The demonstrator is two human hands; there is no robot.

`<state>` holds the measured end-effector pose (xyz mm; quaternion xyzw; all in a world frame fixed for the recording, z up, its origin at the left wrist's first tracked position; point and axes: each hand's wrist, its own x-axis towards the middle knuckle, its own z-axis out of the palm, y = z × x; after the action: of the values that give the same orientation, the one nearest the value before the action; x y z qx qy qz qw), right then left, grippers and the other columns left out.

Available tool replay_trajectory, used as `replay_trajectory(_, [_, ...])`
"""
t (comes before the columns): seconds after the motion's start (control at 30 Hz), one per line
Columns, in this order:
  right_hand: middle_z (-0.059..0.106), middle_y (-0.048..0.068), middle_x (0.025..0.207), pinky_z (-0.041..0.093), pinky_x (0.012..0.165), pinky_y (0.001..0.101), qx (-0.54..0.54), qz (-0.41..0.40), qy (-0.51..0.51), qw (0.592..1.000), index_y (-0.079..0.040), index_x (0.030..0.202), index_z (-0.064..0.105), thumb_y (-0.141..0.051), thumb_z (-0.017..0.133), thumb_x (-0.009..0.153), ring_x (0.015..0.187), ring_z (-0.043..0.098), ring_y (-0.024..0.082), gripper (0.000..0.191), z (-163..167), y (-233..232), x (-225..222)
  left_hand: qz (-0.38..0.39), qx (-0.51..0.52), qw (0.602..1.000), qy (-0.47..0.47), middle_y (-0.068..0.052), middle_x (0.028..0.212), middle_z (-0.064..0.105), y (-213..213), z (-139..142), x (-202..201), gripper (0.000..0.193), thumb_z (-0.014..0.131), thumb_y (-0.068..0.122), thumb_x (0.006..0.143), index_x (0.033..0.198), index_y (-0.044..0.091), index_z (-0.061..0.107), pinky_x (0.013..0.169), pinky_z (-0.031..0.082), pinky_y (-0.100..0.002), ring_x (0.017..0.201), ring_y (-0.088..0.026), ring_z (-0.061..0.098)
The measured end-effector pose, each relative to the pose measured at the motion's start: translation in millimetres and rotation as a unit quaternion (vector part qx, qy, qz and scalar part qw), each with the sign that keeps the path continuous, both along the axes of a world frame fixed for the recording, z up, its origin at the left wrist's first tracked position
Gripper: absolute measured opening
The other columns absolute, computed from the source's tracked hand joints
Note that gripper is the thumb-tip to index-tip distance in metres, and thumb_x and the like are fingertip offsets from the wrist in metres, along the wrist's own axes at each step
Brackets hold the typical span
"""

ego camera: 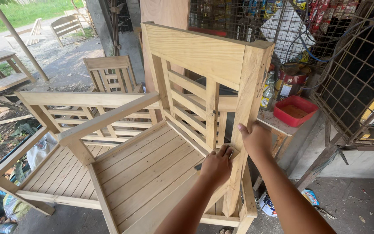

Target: The person sands a newly built wooden chair with a sheet of sandpaper, rubbing the armrests, seat edges, backrest rails and frame corners by hand. They move around the chair and steady it with one hand while sanding different surfaces in turn.

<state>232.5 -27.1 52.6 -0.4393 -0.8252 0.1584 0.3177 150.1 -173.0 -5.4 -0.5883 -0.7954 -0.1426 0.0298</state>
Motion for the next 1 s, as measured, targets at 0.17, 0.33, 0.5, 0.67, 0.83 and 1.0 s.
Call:
replay_trajectory(0.17, [0.071, 0.020, 0.077, 0.057, 0.067, 0.0446, 0.047, 0.065, 0.073, 0.994, 0.001, 0.091, 0.069, -0.054, 0.067, 0.090, 0.073, 0.072, 0.038, 0.055, -4, 12, 7, -0.044, 0.018, 0.998, 0.042, -0.009, 0.157, 0.044, -44, -5, -2, 0.049, 0.039, 0.030, 0.105, 0.148, 0.010, 0.049, 0.104, 0.043, -0.045, 0.121, -0.039, 0.056])
replay_trajectory(0.33, [0.071, 0.023, 0.083, 0.057, 0.068, 0.0453, 0.106, 0.075, 0.098, 0.987, 0.006, 0.099, 0.067, -0.053, 0.066, 0.095, 0.081, 0.070, 0.042, 0.059, -19, 18, 6, -0.024, -0.024, 0.999, 0.008, -0.011, 0.157, 0.046, 5, 8, 0, 0.050, 0.036, 0.030, 0.107, 0.150, 0.008, 0.048, 0.103, 0.046, -0.046, 0.118, -0.039, 0.059])
replay_trajectory(0.5, [0.072, 0.022, 0.079, 0.058, 0.067, 0.0427, -0.006, 0.061, 0.065, 0.996, 0.005, 0.113, 0.062, -0.052, 0.061, 0.096, 0.075, 0.074, 0.036, 0.060, -21, 16, 10, -0.044, 0.022, 0.999, -0.008, -0.010, 0.157, 0.045, -15, -4, 1, 0.049, 0.038, 0.030, 0.106, 0.149, 0.010, 0.049, 0.103, 0.045, -0.049, 0.120, -0.044, 0.055])
replay_trajectory(0.67, [0.073, 0.017, 0.076, 0.057, 0.068, 0.0393, -0.013, 0.106, 0.067, 0.992, 0.004, 0.105, 0.066, -0.055, 0.069, 0.088, 0.071, 0.075, 0.030, 0.061, -6, 23, 22, -0.041, 0.012, 0.999, 0.001, -0.010, 0.154, 0.046, -38, -5, 7, 0.047, 0.043, 0.031, 0.103, 0.145, 0.013, 0.053, 0.110, 0.040, -0.051, 0.121, -0.042, 0.054])
replay_trajectory(0.83, [0.072, 0.020, 0.078, 0.056, 0.069, 0.0407, -0.051, 0.063, 0.038, 0.996, 0.003, 0.111, 0.064, -0.054, 0.069, 0.089, 0.074, 0.073, 0.033, 0.062, -5, 24, 22, -0.019, 0.020, 1.000, -0.003, -0.015, 0.157, 0.041, 13, 6, 13, 0.048, 0.043, 0.029, 0.103, 0.147, 0.011, 0.050, 0.107, 0.037, -0.055, 0.124, -0.048, 0.050])
replay_trajectory(1.0, [0.071, 0.017, 0.079, 0.056, 0.066, 0.0393, -0.007, 0.108, 0.101, 0.989, 0.005, 0.116, 0.059, -0.053, 0.071, 0.088, 0.073, 0.072, 0.031, 0.066, -12, 26, 21, -0.044, 0.044, 0.997, 0.042, -0.016, 0.156, 0.041, -10, -12, 12, 0.050, 0.043, 0.030, 0.102, 0.148, 0.011, 0.050, 0.110, 0.034, -0.056, 0.124, -0.049, 0.049])
